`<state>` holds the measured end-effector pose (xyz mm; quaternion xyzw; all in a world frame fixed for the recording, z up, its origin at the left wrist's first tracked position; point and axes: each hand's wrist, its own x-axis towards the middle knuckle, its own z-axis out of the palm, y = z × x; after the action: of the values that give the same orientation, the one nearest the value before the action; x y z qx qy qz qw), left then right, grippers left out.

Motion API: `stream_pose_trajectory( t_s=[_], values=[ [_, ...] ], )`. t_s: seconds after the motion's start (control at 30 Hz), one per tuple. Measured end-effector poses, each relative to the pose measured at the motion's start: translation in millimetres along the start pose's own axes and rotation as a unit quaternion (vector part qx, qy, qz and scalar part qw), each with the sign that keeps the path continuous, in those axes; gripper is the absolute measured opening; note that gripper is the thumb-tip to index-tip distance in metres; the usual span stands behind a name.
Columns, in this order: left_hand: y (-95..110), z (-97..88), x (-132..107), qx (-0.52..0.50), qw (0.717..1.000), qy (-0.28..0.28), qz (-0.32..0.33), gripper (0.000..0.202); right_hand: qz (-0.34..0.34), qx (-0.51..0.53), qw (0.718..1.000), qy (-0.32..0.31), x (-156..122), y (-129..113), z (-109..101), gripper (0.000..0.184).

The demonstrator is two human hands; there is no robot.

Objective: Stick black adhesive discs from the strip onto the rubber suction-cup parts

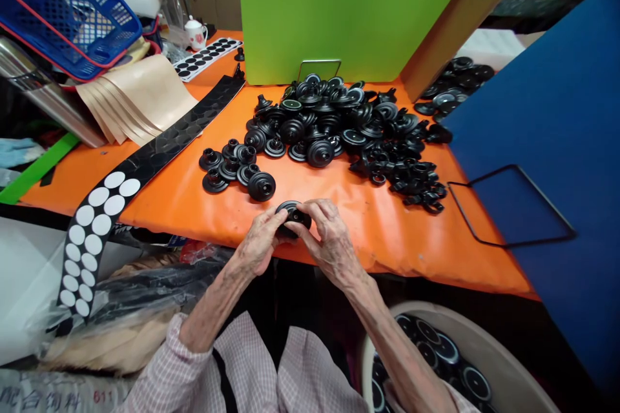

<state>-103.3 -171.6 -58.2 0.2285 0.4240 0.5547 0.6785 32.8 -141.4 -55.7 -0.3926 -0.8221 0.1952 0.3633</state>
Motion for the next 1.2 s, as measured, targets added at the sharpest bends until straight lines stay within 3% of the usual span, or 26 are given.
stream_pose_trajectory(
  t_s=[0.13,0.3,0.37,0.47,0.63,0.7,0.8,0.9,1.07,1.2],
  values=[
    [-2.1,1.9,2.8,-0.002,1.000,0.026,-0.003,0.030,0.049,0.020,0.997,0.054,-3.2,3.6,9.0,0.026],
    [3.9,3.7,6.5,0.032,0.999,0.039,-0.001,0.035,0.055,0.106,0.993,0.004,-4.0,4.9,0.4,0.026],
    [5.3,5.1,7.7,0.032,0.999,0.035,-0.003,0.036,0.058,0.084,0.995,0.014,-2.1,6.1,-1.3,0.018],
    [5.9,6.9,8.8,0.027,0.999,0.044,-0.004,0.032,0.088,0.075,0.992,0.050,0.5,7.8,0.0,0.020],
    [6.7,6.9,10.1,0.048,0.998,0.051,-0.009,0.033,0.096,0.133,0.986,0.008,0.3,8.3,0.8,0.021],
    [7.7,6.2,11.3,0.051,0.997,0.050,-0.010,0.034,0.090,0.123,0.988,0.018,0.0,8.1,0.9,0.017],
    [11.0,3.8,14.8,0.058,0.997,0.051,-0.012,0.036,0.127,0.142,0.982,0.011,6.1,11.6,0.2,0.022],
    [16.4,-3.1,21.6,0.088,0.991,0.101,-0.001,0.034,0.161,0.150,0.976,-0.001,27.9,28.0,-2.1,0.036],
    [25.3,-24.7,37.6,0.219,0.954,0.175,0.101,0.026,0.144,-0.024,0.981,0.128,83.2,81.3,3.2,0.049],
    [35.9,-38.1,42.5,0.301,0.910,0.239,0.155,0.022,0.145,-0.031,0.978,0.148,101.7,113.5,11.9,0.035]
  ],
)
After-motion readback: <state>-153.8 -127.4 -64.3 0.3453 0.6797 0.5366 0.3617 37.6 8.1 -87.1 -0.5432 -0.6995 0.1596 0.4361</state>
